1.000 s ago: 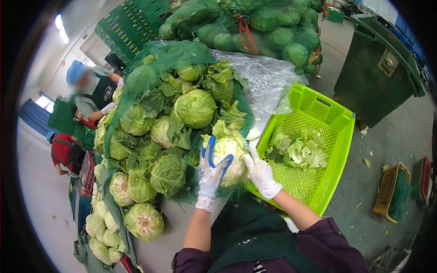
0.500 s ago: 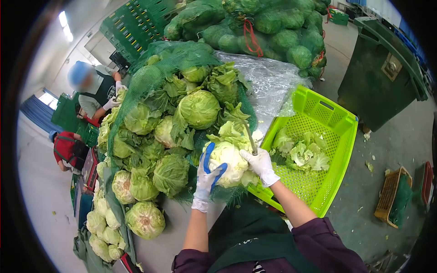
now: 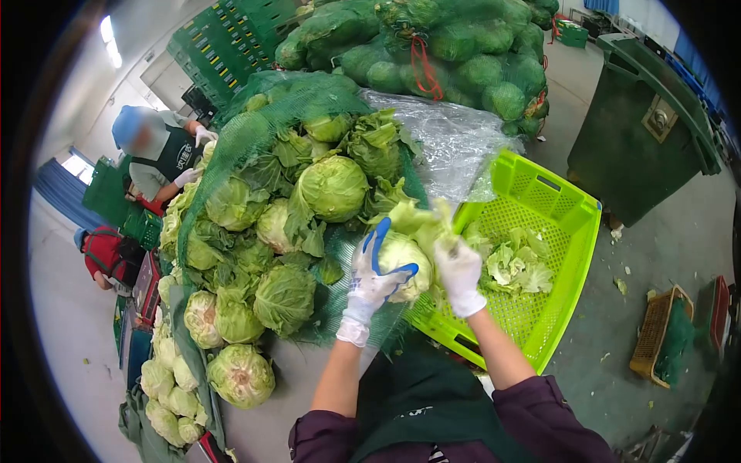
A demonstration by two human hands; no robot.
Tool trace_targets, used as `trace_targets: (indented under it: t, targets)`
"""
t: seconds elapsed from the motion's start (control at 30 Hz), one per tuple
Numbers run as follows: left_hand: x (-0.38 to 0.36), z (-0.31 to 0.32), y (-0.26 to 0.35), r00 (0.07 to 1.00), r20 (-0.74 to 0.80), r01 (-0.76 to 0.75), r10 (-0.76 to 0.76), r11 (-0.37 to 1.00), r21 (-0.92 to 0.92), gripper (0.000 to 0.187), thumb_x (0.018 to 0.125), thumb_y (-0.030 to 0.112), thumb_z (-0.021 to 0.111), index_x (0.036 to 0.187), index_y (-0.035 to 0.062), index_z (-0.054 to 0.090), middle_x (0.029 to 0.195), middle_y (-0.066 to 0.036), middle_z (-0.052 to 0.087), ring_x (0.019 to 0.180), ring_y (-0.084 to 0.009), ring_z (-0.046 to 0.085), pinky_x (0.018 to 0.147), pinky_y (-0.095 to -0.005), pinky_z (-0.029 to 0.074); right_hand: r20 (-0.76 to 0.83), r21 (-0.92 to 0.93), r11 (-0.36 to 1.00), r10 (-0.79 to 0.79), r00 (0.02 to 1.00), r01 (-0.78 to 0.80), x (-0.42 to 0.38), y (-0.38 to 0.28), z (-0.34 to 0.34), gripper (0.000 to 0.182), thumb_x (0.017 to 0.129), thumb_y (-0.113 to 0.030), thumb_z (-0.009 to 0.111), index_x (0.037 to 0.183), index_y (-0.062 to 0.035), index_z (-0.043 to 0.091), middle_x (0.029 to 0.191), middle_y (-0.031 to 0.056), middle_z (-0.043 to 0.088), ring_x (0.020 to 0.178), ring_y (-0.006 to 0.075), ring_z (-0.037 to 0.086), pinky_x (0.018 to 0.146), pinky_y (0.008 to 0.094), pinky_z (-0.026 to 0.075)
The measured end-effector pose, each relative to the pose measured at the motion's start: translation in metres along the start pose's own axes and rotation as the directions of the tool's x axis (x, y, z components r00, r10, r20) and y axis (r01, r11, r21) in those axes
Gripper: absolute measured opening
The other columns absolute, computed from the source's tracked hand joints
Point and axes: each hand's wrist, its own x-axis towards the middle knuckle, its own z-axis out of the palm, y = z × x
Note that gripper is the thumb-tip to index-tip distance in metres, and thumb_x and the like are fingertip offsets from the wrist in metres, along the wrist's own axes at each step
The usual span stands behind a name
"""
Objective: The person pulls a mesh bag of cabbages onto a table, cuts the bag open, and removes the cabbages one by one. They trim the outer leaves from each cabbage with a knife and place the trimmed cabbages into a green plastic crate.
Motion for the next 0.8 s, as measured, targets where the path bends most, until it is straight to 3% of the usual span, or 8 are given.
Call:
trace_targets:
  t: [0.17, 0.3, 0.4, 0.47, 0.57, 0.67, 0.73, 0.8]
  targets:
    - [-0.020, -0.011, -0.012, 0.999, 0.038, -0.028, 0.031, 0.995, -0.095, 0.094, 0.059, 0.020, 0.083, 0.140, 0.0062, 0.037, 0.139, -0.016, 0.038, 0.129, -0.0286, 0.037, 0.106, -0.0391, 0.033, 0.294, -0.319, 0.887, 0.427, 0.855, -0.334, 0.020, 0.126, -0.004, 0.043, 0.076, -0.038, 0.071, 0.094, 0.0000, 0.063, 0.074, 0.0223, 0.065, 0.071, 0.0378, 0.064, 0.065, 0.0431, 0.050]
    - [-0.035, -0.016, -0.011, 0.978, 0.037, -0.209, 0.206, 0.950, 0.232, 0.099, 0.059, 0.033, 0.085, 0.141, 0.0106, 0.035, 0.143, -0.021, 0.029, 0.131, -0.0384, 0.032, 0.107, -0.0464, 0.032, 0.106, -0.261, 0.945, 0.229, 0.968, -0.196, 0.019, 0.073, -0.033, 0.084, 0.071, -0.057, 0.069, 0.132, -0.0040, 0.044, 0.101, 0.0209, 0.066, 0.089, 0.0362, 0.065, 0.074, 0.0414, 0.051]
    - [-0.047, 0.002, 0.004, 0.977, 0.046, -0.213, 0.208, 0.942, 0.261, 0.098, 0.060, 0.045, 0.082, 0.140, 0.0135, 0.035, 0.143, -0.023, 0.028, 0.129, -0.0418, 0.032, 0.106, -0.0493, 0.032, 0.530, -0.122, 0.992, 0.052, 0.846, 0.015, 0.019, -0.018, -0.044, 0.083, 0.070, -0.055, 0.071, 0.135, -0.0111, 0.044, 0.101, 0.0206, 0.065, 0.089, 0.0351, 0.065, 0.075, 0.0404, 0.051]
    - [-0.045, 0.010, 0.004, 0.928, 0.051, -0.360, 0.369, 0.850, 0.386, 0.098, 0.060, 0.053, 0.079, 0.139, 0.0142, 0.035, 0.143, -0.023, 0.028, 0.128, -0.0421, 0.034, 0.104, -0.0514, 0.032, 0.473, 0.026, 0.977, -0.200, 0.858, 0.213, 0.007, -0.035, -0.026, 0.060, 0.075, -0.046, 0.069, 0.123, -0.0135, 0.056, 0.092, 0.0200, 0.066, 0.083, 0.0359, 0.064, 0.072, 0.0414, 0.051]
    - [-0.051, 0.011, -0.006, 0.924, 0.061, -0.370, 0.379, 0.837, 0.403, 0.100, 0.060, 0.057, 0.077, 0.139, 0.0140, 0.033, 0.141, -0.022, 0.031, 0.126, -0.0435, 0.035, 0.103, -0.0526, 0.032, 0.654, 0.007, 0.998, -0.054, 0.754, 0.065, 0.015, -0.014, -0.012, 0.036, 0.080, -0.035, 0.065, 0.103, -0.0081, 0.063, 0.083, 0.0197, 0.065, 0.078, 0.0371, 0.063, 0.070, 0.0425, 0.051]
    - [-0.060, 0.004, -0.007, 0.915, 0.090, -0.394, 0.392, 0.828, 0.400, 0.100, 0.060, 0.051, 0.080, 0.139, 0.0123, 0.033, 0.139, -0.021, 0.034, 0.125, -0.0431, 0.036, 0.104, -0.0519, 0.032, 0.478, -0.087, 0.993, -0.029, 0.878, 0.081, 0.024, 0.023, -0.010, 0.024, 0.083, -0.027, 0.062, 0.088, -0.0042, 0.063, 0.078, 0.0212, 0.064, 0.076, 0.0381, 0.063, 0.069, 0.0430, 0.051]
    - [-0.064, -0.001, -0.012, 0.966, 0.004, -0.252, 0.259, 0.937, 0.243, 0.099, 0.059, 0.043, 0.084, 0.138, 0.0089, 0.035, 0.138, -0.020, 0.035, 0.126, -0.0407, 0.036, 0.105, -0.0494, 0.033, 0.355, -0.445, 0.894, 0.223, 0.908, -0.046, 0.035, 0.085, -0.008, 0.032, 0.082, -0.029, 0.063, 0.100, -0.0027, 0.063, 0.081, 0.0206, 0.065, 0.077, 0.0370, 0.064, 0.069, 0.0432, 0.051]
    - [-0.063, -0.006, -0.016, 0.975, -0.032, -0.212, 0.219, 0.965, 0.157, 0.099, 0.058, 0.037, 0.086, 0.137, 0.0055, 0.036, 0.136, -0.019, 0.036, 0.126, -0.0373, 0.038, 0.105, -0.0452, 0.036, 0.190, -0.358, 0.923, 0.223, 0.956, -0.144, 0.030, 0.079, -0.031, 0.048, 0.081, -0.034, 0.067, 0.117, -0.0021, 0.058, 0.088, 0.0204, 0.067, 0.081, 0.0354, 0.065, 0.072, 0.0419, 0.052]
